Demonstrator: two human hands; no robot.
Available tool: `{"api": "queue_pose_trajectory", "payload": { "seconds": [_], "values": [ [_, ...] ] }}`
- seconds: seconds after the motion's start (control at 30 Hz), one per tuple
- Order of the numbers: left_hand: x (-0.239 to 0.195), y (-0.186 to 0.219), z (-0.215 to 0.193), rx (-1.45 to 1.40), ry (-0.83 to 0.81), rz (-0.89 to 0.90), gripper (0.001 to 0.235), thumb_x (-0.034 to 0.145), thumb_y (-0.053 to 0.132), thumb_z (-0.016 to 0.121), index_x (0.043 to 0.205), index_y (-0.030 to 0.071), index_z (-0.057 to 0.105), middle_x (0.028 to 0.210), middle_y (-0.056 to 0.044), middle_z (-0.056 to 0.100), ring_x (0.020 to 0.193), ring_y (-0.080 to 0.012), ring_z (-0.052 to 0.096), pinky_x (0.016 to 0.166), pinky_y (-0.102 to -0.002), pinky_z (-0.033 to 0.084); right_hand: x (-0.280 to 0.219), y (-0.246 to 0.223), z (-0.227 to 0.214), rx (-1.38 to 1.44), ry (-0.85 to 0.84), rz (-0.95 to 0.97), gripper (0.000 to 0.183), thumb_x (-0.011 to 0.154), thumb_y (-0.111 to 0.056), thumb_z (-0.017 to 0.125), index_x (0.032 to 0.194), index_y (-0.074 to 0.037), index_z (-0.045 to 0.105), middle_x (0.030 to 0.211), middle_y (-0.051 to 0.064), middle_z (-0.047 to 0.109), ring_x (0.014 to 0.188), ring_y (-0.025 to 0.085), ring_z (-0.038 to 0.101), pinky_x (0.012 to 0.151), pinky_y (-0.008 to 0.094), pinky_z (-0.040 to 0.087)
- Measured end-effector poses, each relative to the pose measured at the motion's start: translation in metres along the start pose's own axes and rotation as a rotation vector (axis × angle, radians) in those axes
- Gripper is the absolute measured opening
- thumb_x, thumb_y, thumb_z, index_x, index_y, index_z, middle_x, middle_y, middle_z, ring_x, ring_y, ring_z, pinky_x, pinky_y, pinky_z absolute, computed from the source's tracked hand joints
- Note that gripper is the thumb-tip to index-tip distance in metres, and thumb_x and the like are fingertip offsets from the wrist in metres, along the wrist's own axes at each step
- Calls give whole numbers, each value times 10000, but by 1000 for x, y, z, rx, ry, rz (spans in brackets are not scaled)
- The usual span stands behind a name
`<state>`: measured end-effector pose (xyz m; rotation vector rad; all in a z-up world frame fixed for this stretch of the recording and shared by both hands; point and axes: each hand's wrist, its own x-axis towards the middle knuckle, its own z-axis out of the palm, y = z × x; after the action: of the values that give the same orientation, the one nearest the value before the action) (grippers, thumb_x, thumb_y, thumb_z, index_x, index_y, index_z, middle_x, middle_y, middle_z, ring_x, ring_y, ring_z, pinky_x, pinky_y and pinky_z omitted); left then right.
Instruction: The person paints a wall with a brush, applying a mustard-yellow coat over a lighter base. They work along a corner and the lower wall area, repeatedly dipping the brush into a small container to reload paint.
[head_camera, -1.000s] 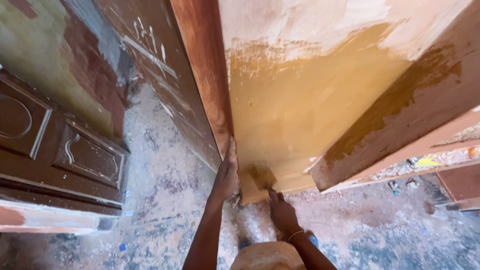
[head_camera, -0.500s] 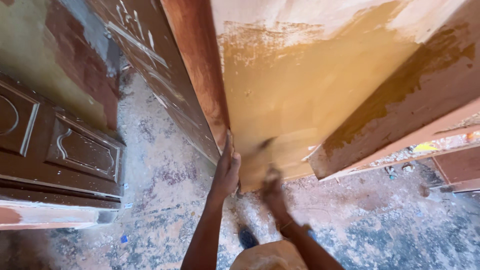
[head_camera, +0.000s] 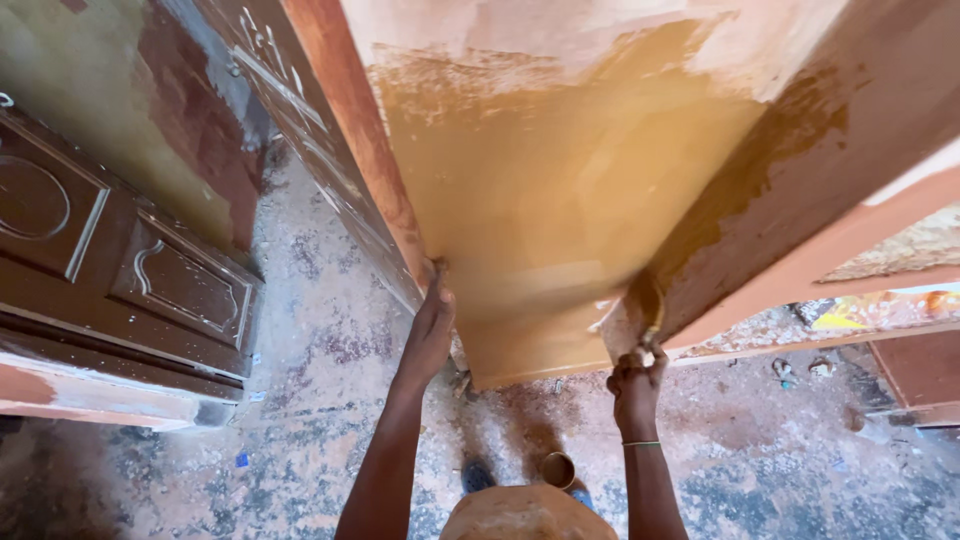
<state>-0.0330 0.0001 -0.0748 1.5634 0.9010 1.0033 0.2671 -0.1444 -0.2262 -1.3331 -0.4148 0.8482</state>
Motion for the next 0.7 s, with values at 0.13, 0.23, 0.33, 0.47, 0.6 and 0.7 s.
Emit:
{"api": "queue_pose_trajectory", "payload": {
  "seconds": [0.13, 0.23, 0.33, 0.47, 0.6, 0.7],
  "values": [
    [2, 2, 22, 29, 62, -6, 733, 1074, 528, 358, 1574, -7, 310, 1670, -196, 313, 1567, -297, 257, 1250, -408, 230, -9, 35, 31, 156, -412, 33, 511, 1031, -99, 427, 1511, -200, 286, 917, 6, 550, 643, 103, 529, 515, 264, 537],
    [1, 9, 26, 51, 136, -153, 697, 1061, 509, 353, 1566, 29, 359, 1641, -171, 389, 1536, -282, 341, 1240, -394, 271, -41, 51, 79, -198, -585, 180, 429, 1078, -127, 397, 1501, -196, 377, 918, 20, 521, 604, 121, 466, 468, 254, 443],
    [-1, 22, 15, 168, 147, -104, 683, 1062, 477, 312, 1599, 57, 355, 1701, -159, 164, 1555, -293, 138, 1223, -407, 166, -54, 38, 91, -248, -885, -883, 627, 978, 119, 338, 1576, -57, 265, 1198, 164, 537, 981, 221, 590, 768, 369, 555],
    [-5, 28, 5, 93, 183, -136, 709, 1051, 493, 362, 1591, 36, 303, 1688, -131, 282, 1563, -265, 230, 1232, -374, 202, -8, 18, 37, -113, -410, -89, 728, 824, 122, 442, 1458, -219, 335, 910, 41, 553, 629, 117, 462, 460, 258, 409],
    [-7, 20, 4, 130, 167, -107, 732, 1057, 483, 405, 1595, 11, 249, 1678, -159, 295, 1561, -270, 259, 1237, -360, 214, 31, 21, -17, 232, -109, 115, 282, 1066, -48, 498, 1316, -85, 371, 797, -8, 487, 558, 78, 396, 417, 202, 351],
    [4, 15, 4, 158, 167, -76, 728, 1059, 464, 439, 1581, -10, 257, 1675, -186, 294, 1566, -278, 249, 1242, -362, 202, 29, 29, -7, 68, -83, 50, 416, 994, -35, 505, 1364, -153, 355, 756, -24, 498, 538, 65, 403, 409, 209, 360]
  ]
}}
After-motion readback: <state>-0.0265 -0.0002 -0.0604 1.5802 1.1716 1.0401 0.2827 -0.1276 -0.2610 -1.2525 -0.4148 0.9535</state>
